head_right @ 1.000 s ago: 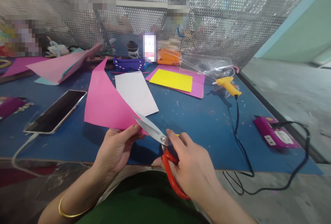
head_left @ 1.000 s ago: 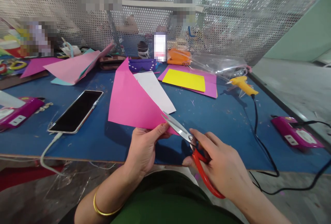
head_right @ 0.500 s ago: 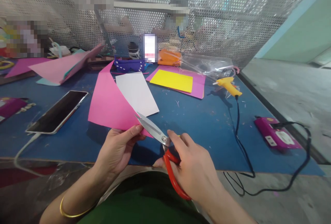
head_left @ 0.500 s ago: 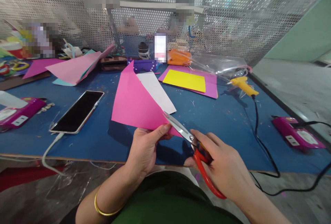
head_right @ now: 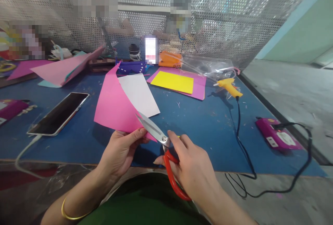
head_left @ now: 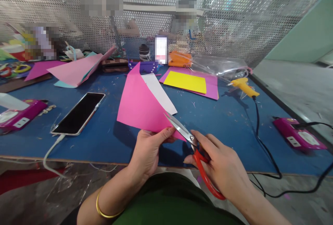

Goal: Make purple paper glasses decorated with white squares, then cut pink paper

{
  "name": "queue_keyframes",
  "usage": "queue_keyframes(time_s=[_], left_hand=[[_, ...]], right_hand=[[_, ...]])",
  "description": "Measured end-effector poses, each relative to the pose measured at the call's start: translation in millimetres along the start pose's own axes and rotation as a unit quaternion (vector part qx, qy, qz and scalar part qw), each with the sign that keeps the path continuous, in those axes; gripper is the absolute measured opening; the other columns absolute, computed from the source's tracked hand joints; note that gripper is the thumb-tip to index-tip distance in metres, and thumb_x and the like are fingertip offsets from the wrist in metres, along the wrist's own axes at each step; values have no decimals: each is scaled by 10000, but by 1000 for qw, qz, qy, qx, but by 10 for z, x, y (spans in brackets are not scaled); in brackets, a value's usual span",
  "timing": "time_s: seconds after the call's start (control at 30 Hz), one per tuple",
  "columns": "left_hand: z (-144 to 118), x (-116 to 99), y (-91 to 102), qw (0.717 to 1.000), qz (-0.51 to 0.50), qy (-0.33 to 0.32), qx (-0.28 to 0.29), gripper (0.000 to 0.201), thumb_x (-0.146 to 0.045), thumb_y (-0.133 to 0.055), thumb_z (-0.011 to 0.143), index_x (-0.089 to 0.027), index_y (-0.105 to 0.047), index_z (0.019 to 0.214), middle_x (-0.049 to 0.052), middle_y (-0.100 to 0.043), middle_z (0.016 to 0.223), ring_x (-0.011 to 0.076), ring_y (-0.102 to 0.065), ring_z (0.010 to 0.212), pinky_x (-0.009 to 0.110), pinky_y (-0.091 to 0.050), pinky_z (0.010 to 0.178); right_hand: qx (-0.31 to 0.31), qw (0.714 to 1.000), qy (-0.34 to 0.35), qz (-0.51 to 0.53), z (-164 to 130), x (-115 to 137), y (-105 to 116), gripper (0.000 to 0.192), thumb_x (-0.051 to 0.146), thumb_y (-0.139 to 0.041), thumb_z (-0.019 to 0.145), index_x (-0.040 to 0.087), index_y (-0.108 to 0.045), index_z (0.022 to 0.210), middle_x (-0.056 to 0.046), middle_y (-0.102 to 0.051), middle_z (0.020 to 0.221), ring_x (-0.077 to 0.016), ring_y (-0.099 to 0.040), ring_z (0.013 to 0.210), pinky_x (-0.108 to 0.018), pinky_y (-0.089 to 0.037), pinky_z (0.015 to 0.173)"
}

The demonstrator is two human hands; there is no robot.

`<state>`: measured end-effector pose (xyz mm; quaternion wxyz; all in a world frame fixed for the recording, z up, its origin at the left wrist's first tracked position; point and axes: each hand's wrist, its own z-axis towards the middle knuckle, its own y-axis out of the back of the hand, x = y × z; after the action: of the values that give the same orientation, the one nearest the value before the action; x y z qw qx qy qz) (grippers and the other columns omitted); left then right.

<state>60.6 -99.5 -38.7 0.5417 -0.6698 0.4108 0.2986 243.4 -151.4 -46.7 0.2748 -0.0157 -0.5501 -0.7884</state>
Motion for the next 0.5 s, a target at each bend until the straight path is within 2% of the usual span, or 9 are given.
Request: queue_keyframes(time_s=[0.37,0.5], left_hand=[[-1,-1,-12,1000,-7,9,5,171,-225,-866,633,-129,-771,738,30,-720,659,110,-634,582,202,-539,560],[8,-38,16,997,-70,6,15,193,-283,-844,666,-152,-774,790,32,-756,771,140,-666,640,250,-581,594]], right_hand=[[-16,1000,4,-3,-16,5,-39,540,500,-500,949,94,-542,1303,-47,-615,818,-161,-645,585,-287,-515,510],[-23,1000,3,-3,-25,-2,-3,577,531,-531,924,100,-538,1307,-38,-607,809,-153,-634,572,-278,-510,502]])
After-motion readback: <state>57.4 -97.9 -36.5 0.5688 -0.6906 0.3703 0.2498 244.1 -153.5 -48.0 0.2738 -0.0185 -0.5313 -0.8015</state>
